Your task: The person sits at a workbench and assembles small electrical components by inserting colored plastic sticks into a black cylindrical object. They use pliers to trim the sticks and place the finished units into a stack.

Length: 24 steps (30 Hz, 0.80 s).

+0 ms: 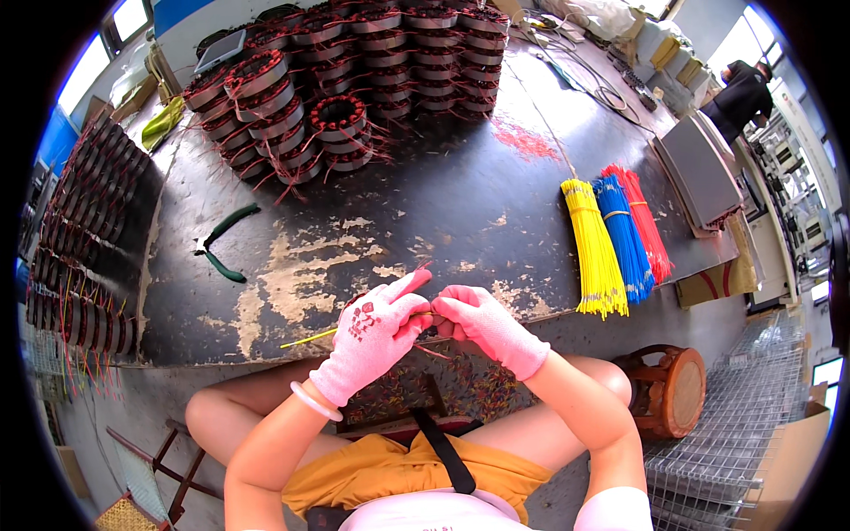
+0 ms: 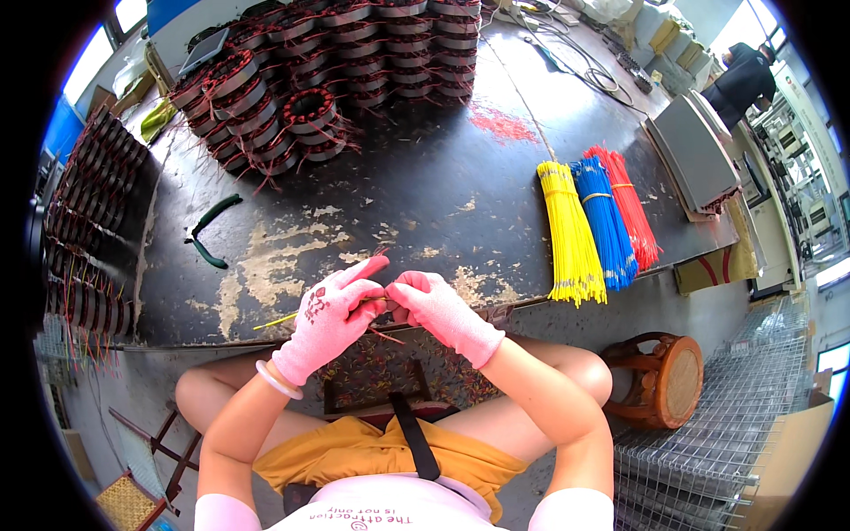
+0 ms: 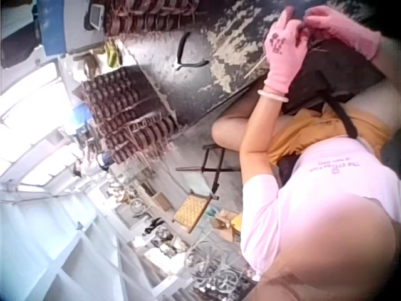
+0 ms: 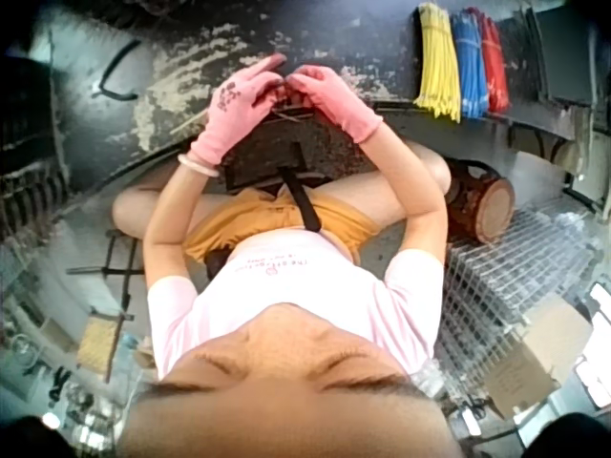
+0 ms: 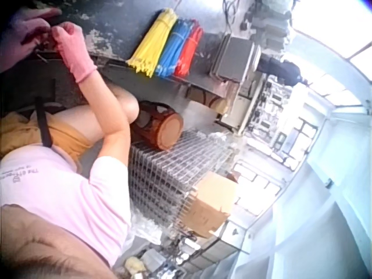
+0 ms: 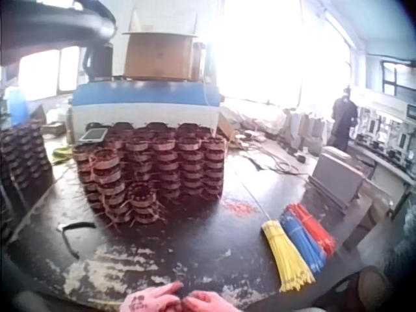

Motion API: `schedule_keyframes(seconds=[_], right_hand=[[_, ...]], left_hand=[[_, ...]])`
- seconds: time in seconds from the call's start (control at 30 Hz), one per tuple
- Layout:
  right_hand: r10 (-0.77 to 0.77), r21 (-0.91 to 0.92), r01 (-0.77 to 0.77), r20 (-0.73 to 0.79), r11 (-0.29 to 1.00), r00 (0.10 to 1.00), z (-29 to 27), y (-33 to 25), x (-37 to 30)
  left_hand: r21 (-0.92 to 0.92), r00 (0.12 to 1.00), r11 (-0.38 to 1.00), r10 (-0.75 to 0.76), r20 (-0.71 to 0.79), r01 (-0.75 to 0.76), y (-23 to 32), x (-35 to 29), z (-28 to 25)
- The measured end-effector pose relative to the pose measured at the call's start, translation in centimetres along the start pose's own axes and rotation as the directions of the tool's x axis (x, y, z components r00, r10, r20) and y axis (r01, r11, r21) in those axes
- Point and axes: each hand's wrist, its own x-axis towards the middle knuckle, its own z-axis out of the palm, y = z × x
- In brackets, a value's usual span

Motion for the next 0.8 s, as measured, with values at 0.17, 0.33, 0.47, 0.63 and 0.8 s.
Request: schedule_keyframes(seconds=[0.17,0.33,0.47,0.63,0.8], right_hand=[[-0.744,-0.902,0.342,0.035,0.264,0.668,0.8,0.1,-2.0],[-0.505,-0.752,0.301,-0.048,0.586,0.862,0.8,0.8,-1.6],[0.062,0.077,-0.068,0.079,0.995,0.995,-0.2,0.6,-1.5],[-0.468,-0.763,0.314,0.018,0.564,0.884,0.1,-0.4,-2.3],[-0.644,-0.856,0.434,0.168,0.280,0.746,0.4,0.1,-1.7]], left_hand=[[-0.027,1.000,0.999,-0.028,-0.001,0.028,-0.1,-0.1,-0.2],[-0.007,1.000,1.000,-0.009,0.000,0.009,-0.1,0.0,-0.1],[0.000,1.000,1.000,0.009,0.001,-0.009,-0.2,0.0,0.1],[0.011,1.000,1.000,-0.001,0.012,0.001,-0.1,-0.1,-0.1],[-0.002,1.000,1.000,0.019,-0.001,-0.019,-0.1,-0.1,-0.1]])
